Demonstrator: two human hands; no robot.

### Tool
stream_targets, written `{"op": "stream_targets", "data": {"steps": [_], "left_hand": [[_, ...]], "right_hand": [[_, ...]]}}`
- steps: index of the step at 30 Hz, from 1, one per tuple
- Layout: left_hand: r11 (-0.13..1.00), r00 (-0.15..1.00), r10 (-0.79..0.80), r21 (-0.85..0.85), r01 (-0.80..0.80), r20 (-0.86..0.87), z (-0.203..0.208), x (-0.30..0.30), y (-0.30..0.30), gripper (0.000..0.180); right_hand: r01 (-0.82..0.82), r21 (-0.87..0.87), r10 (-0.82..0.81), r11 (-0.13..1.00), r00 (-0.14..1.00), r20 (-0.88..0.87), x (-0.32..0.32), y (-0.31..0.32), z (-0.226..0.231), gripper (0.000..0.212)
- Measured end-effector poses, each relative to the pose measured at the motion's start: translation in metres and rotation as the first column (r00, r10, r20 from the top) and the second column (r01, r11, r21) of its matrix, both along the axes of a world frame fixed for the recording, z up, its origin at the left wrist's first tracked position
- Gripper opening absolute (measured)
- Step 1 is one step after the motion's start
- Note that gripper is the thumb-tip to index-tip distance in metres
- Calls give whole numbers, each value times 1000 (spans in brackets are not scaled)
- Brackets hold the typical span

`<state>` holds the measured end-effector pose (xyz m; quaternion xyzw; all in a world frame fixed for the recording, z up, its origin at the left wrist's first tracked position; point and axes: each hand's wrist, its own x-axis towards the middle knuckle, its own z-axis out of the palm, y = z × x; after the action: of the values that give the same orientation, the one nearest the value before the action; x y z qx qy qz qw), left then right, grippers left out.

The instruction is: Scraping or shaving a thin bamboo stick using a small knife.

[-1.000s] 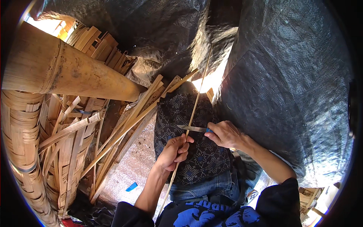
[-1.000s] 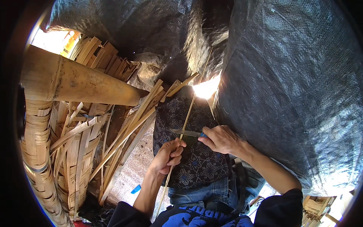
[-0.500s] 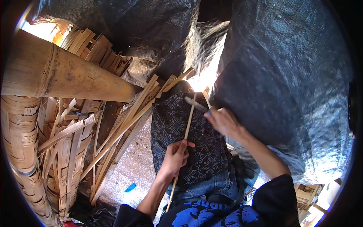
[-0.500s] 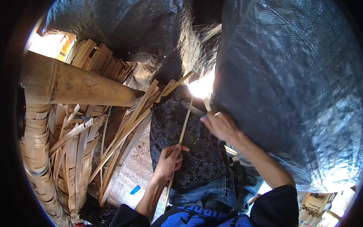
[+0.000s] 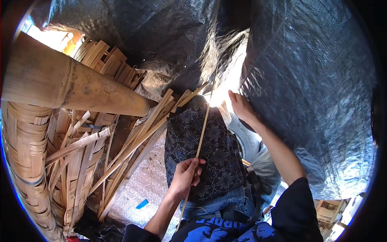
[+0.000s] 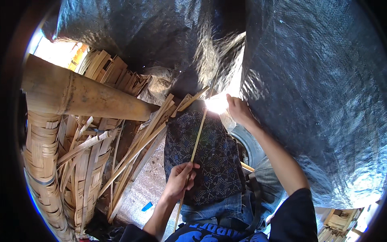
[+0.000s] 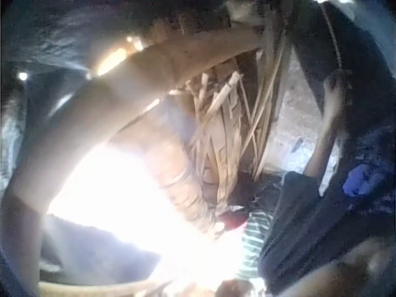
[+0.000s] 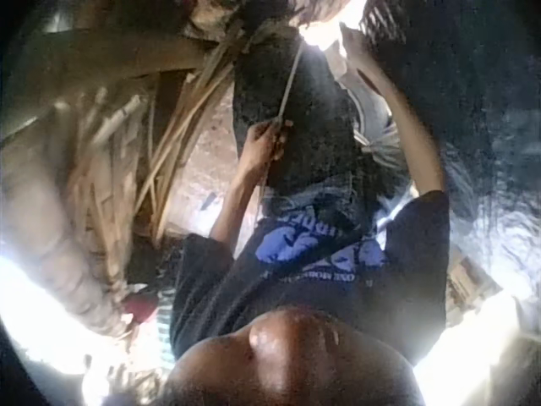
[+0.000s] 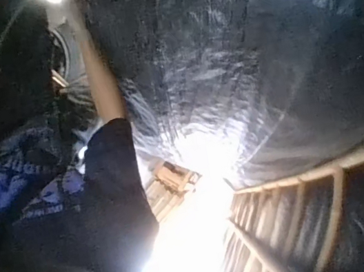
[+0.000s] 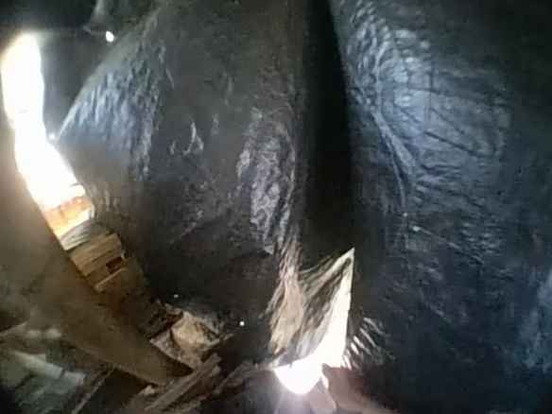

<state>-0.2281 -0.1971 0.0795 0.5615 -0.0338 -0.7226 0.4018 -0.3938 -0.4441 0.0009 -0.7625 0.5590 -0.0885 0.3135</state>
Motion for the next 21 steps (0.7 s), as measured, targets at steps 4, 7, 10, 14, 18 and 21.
{"op": "stream_targets", "data": {"steps": [4,7,10,14,18,21], "left_hand": [[1000,991,8,-30,-4,134,-9,-2,-16,30],[999,985,1,-41,6,173,-10,-5,-22,28],[997,963,-16,-63,34,268,-12,-11,-24,26],[991,910,6,-122,49,415,-20,-18,-14,25],[990,897,28,-135,35,441,-24,-21,-7,24],[997,944,33,-70,-11,327,-13,-16,-10,25]], "right_hand": [[-183,-59,192,981,952,237,-19,54,14,47],[-378,65,354,924,906,234,-34,82,36,32],[-488,-87,495,869,848,191,-42,107,35,32],[-529,-210,560,822,818,132,-38,111,35,33],[-542,-242,575,805,813,93,-39,108,29,30],[-548,-167,567,819,819,92,-30,103,38,27]]}}
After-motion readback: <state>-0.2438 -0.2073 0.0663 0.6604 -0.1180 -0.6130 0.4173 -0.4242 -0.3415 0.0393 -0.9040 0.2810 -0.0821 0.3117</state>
